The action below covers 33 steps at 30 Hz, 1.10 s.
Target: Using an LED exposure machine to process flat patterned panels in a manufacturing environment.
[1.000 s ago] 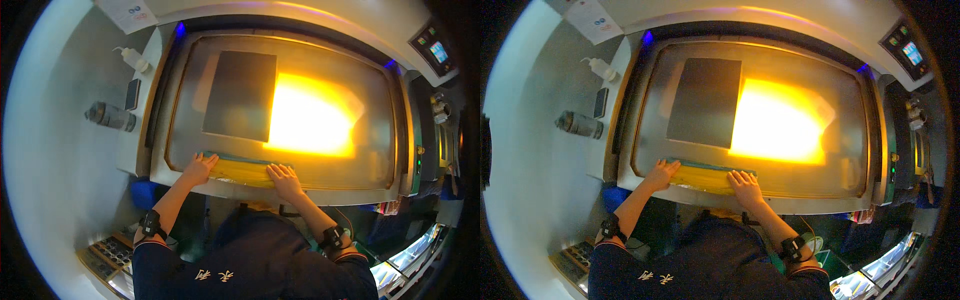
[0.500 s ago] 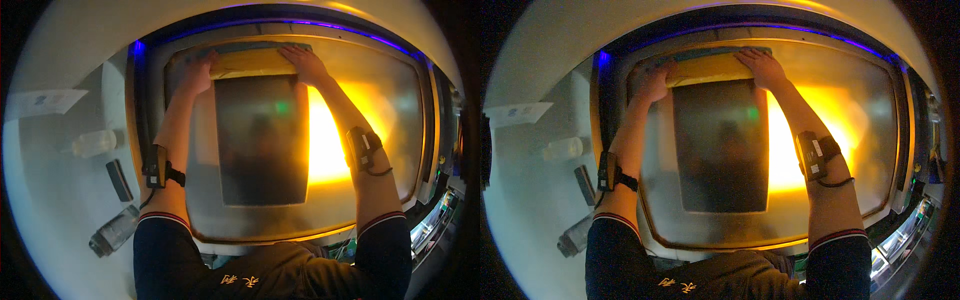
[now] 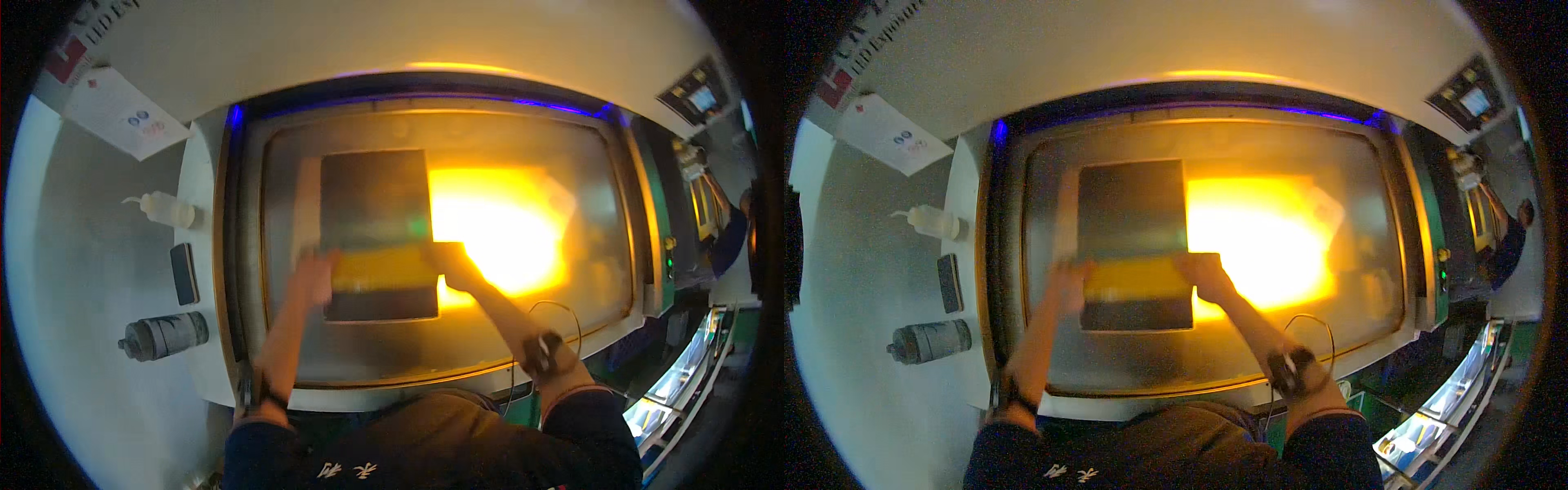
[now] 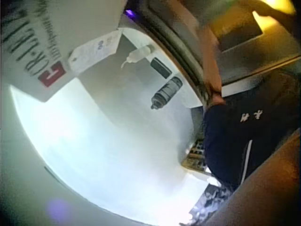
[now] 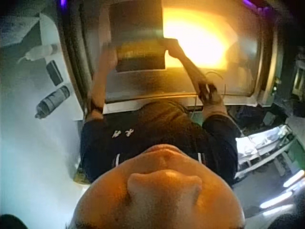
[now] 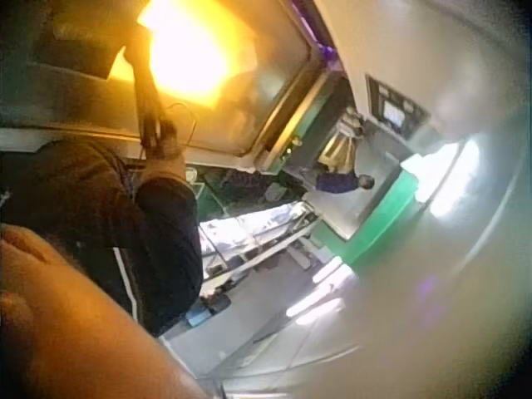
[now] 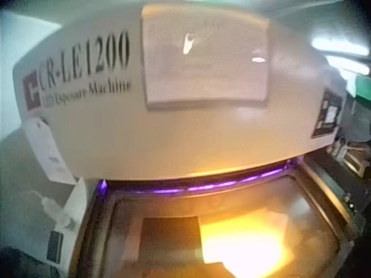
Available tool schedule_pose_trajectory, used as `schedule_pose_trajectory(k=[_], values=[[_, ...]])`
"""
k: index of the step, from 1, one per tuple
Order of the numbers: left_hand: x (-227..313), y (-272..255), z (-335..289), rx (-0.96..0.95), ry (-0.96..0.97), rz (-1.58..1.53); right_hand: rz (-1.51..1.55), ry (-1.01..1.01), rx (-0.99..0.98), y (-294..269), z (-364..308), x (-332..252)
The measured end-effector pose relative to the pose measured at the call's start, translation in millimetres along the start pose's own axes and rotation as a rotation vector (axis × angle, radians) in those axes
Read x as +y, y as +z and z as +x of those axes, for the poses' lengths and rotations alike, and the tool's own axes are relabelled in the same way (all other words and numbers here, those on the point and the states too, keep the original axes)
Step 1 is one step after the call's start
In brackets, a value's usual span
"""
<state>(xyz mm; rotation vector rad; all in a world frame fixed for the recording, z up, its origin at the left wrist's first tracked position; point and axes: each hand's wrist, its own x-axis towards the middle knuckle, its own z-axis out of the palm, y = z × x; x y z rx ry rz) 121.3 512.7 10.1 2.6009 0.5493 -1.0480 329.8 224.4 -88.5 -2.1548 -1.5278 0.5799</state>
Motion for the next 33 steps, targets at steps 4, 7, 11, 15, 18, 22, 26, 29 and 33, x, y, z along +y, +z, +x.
schedule_pose_trajectory(k=[4,7,11,15,18,22,26,29,33], values=[[72.3,124.9,-144.0,-0.087,0.225,0.16,-0.315,0.002,-0.412,15.8,-204.6,-97.4],[76.1,160.2,-171.9,0.049,0.131,0.085,-0.233,0.024,-0.214,44.6,-239.8,-119.3],[80.0,193.5,-163.7,0.188,0.131,0.112,-0.336,0.028,-0.192,30.2,-237.7,-116.7],[125.1,222.1,-184.5,0.053,0.087,0.06,-0.238,0.081,-0.318,16.8,-284.2,-107.5],[150.7,241.2,-186.2,0.114,0.107,0.017,-0.324,0.065,-0.144,38.7,-327.2,-97.0],[137.4,226.1,-171.4,0.144,0.113,0.039,-0.344,0.049,-0.157,16.6,-302.6,-102.1],[101.3,145.1,-93.8,0.183,0.137,0.02,-0.36,0.052,-0.094,-2.3,-206.5,-57.8],[102.1,38.5,-19.2,0.036,0.028,-0.232,-0.025,0.073,-0.038,-27.7,-116.3,33.6],[47.6,-47.4,51.9,0.164,0.159,-0.124,-0.119,0.224,-0.244,-91.0,13.0,50.0]])
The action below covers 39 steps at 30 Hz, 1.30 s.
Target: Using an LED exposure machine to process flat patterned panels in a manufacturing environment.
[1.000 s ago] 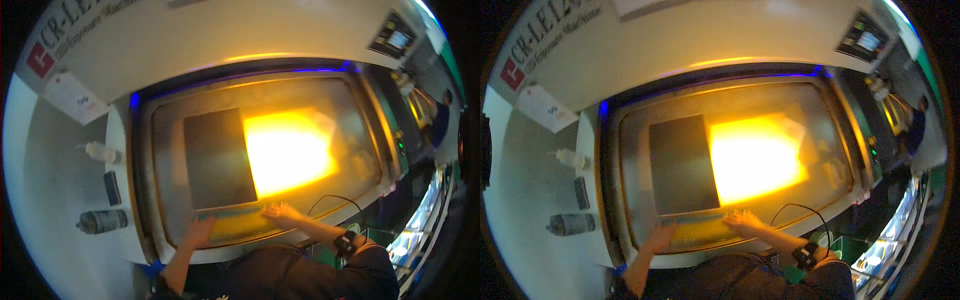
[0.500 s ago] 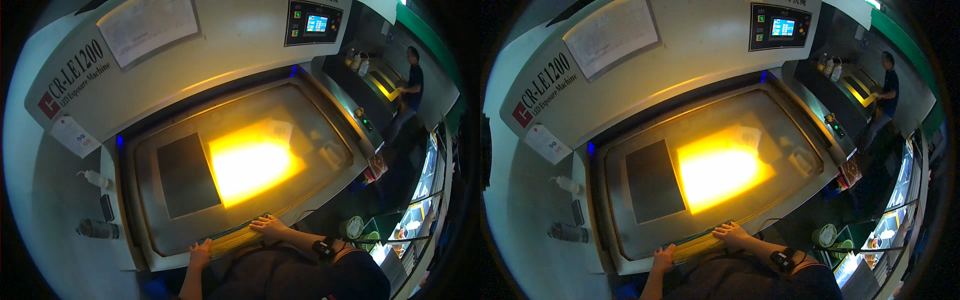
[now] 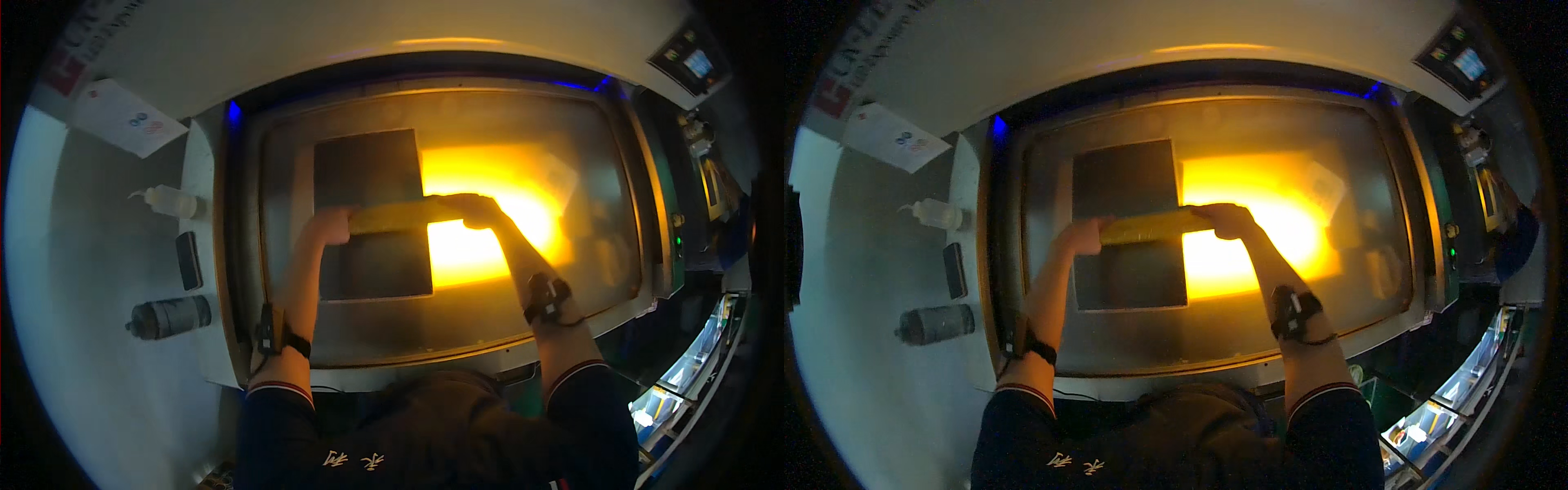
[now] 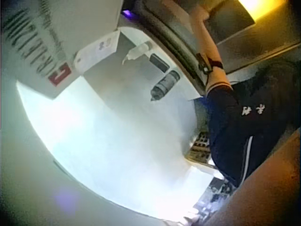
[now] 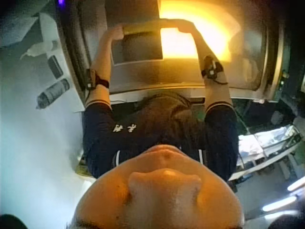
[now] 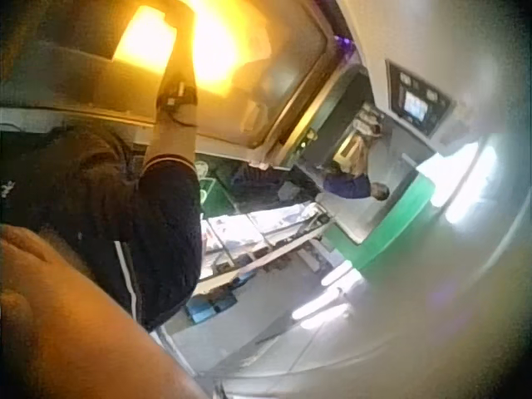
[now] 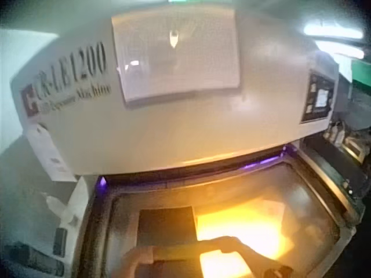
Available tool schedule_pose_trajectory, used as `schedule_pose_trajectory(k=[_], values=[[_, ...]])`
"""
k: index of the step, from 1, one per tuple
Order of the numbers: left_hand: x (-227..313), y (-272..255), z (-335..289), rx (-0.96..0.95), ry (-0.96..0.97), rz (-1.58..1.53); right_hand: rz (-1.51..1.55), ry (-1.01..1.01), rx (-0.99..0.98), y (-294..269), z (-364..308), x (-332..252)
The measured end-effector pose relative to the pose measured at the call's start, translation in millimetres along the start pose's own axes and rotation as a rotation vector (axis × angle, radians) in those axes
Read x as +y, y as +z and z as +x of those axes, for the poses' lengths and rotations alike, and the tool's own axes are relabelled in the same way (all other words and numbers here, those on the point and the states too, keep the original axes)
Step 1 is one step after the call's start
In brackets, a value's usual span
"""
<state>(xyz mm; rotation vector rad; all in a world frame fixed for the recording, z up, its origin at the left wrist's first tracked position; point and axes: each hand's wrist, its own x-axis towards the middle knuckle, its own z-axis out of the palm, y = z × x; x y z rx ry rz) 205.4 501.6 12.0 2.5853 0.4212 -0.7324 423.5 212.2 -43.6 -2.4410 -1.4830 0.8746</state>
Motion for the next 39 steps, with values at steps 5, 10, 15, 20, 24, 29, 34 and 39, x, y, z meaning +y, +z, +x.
schedule_pose_trajectory(k=[5,10,15,20,24,29,34,39], values=[[-18.4,-57.0,99.5,0.347,-0.016,0.336,-0.399,-0.004,0.263,-38.5,102.6,33.0],[-82.6,-67.8,214.4,0.517,-0.018,0.214,-0.4,0.009,0.352,-87.3,201.5,59.7],[-72.0,-64.5,230.3,0.638,0.072,0.215,-0.367,0.026,0.449,-75.1,207.6,87.0],[-44.4,-42.0,153.1,0.557,0.064,0.258,-0.479,-0.01,0.434,-39.8,149.6,57.6],[-6.5,18.9,40.4,0.412,-0.019,0.18,-0.441,-0.129,0.577,25.7,36.6,14.9],[47.7,165.1,-165.2,-0.139,0.072,0.131,-0.156,-0.223,0.102,137.5,-192.4,-46.7],[56.7,209.3,-214.0,-0.052,0.066,0.179,-0.159,-0.196,0.103,161.7,-265.1,-86.2],[139.1,188.5,-221.3,-0.064,-0.095,0.188,-0.13,-0.232,0.115,150.6,-296.7,-48.9]])
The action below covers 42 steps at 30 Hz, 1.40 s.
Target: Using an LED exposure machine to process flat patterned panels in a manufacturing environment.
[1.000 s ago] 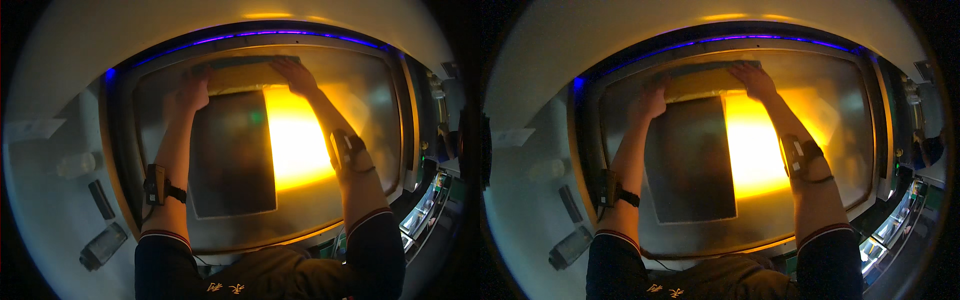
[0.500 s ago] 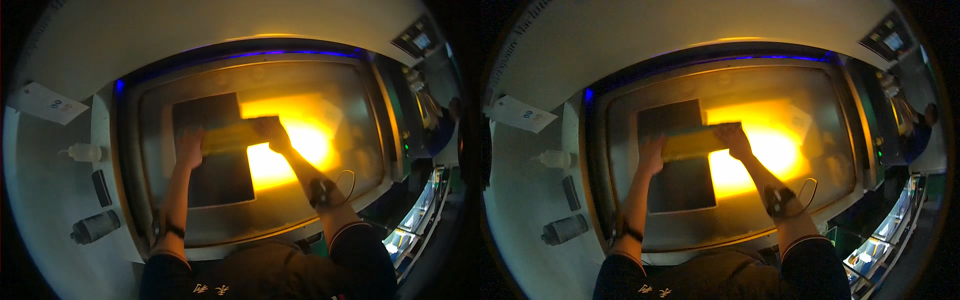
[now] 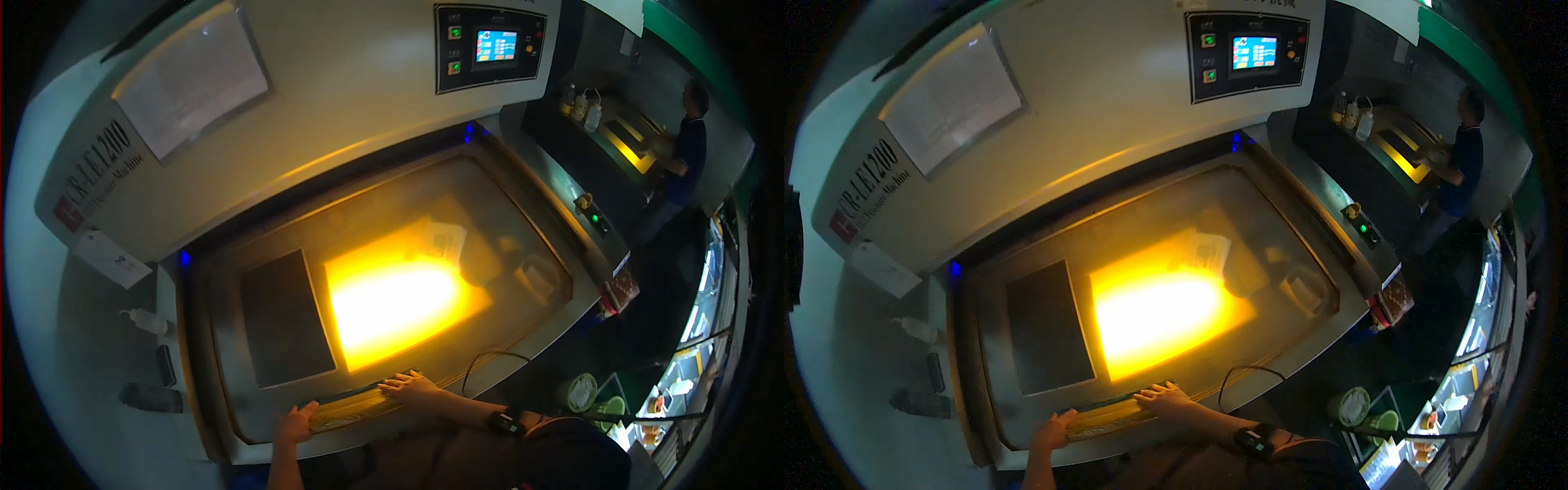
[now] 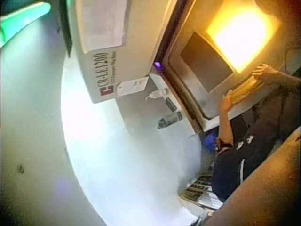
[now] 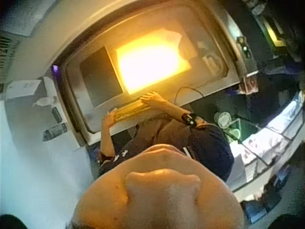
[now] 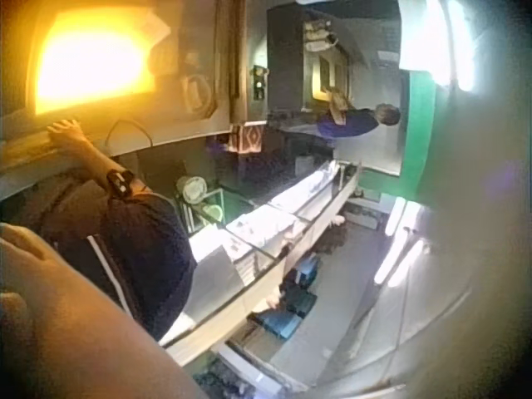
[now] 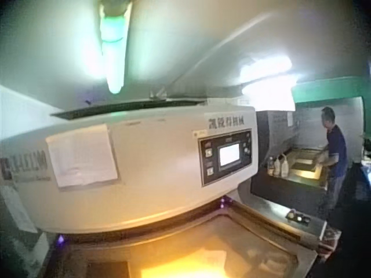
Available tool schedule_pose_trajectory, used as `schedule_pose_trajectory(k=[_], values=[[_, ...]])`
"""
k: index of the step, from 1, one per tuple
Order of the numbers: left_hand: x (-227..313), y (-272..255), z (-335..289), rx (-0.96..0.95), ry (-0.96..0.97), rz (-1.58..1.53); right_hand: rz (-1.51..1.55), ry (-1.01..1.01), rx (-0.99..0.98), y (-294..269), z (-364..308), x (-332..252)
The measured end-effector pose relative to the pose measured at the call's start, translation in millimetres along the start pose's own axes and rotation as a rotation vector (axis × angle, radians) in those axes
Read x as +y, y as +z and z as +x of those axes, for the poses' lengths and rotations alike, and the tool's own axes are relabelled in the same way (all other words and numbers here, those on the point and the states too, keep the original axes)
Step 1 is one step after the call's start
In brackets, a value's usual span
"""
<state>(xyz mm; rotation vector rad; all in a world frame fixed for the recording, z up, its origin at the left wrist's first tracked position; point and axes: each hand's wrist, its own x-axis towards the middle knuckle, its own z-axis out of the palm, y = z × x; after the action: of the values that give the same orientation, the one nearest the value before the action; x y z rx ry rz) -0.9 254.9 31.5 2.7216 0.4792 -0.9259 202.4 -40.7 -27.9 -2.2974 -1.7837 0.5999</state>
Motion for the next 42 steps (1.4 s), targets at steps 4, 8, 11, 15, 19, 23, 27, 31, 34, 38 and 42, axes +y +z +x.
schedule_pose_trajectory(k=[4,8,11,15,19,23,27,31,34,38,42], values=[[72.6,77.1,26.7,0.069,0.099,-0.067,0.049,-0.02,0.006,-14.4,-81.6,66.5],[171.5,87.2,34.3,0.141,0.103,-0.078,-0.004,0.097,0.171,-4.6,-157.3,121.7],[219.8,70.2,41.3,0.158,0.1,-0.082,-0.123,0.246,0.237,-23.2,-207.1,131.2],[226.5,82.0,58.2,0.157,0.126,-0.126,0.14,0.262,0.421,-21.1,-254.2,185.0],[242.6,73.3,55.2,0.061,0.022,-0.067,0.105,0.423,0.577,-37.7,-307.5,285.1],[247.6,64.6,49.3,0.012,-0.01,-0.072,0.224,0.808,0.691,-113.9,-338.4,370.1],[251.0,55.2,50.7,-0.034,-0.001,-0.025,-0.037,1.319,0.576,-172.9,-356.5,441.6],[251.3,46.8,45.8,-0.012,0.028,-0.088,-0.18,1.484,0.537,-166.4,-366.2,467.7],[249.6,55.7,47.5,0.044,0.033,-0.116,-0.161,1.549,0.63,-170.6,-357.9,470.7],[261.8,45.1,47.5,-0.024,-0.058,-0.081,-0.195,1.541,0.635,-164.2,-361.8,478.1],[242.5,62.9,49.7,0.005,-0.038,-0.114,-0.241,1.578,0.438,-185.6,-341.4,466.6]])
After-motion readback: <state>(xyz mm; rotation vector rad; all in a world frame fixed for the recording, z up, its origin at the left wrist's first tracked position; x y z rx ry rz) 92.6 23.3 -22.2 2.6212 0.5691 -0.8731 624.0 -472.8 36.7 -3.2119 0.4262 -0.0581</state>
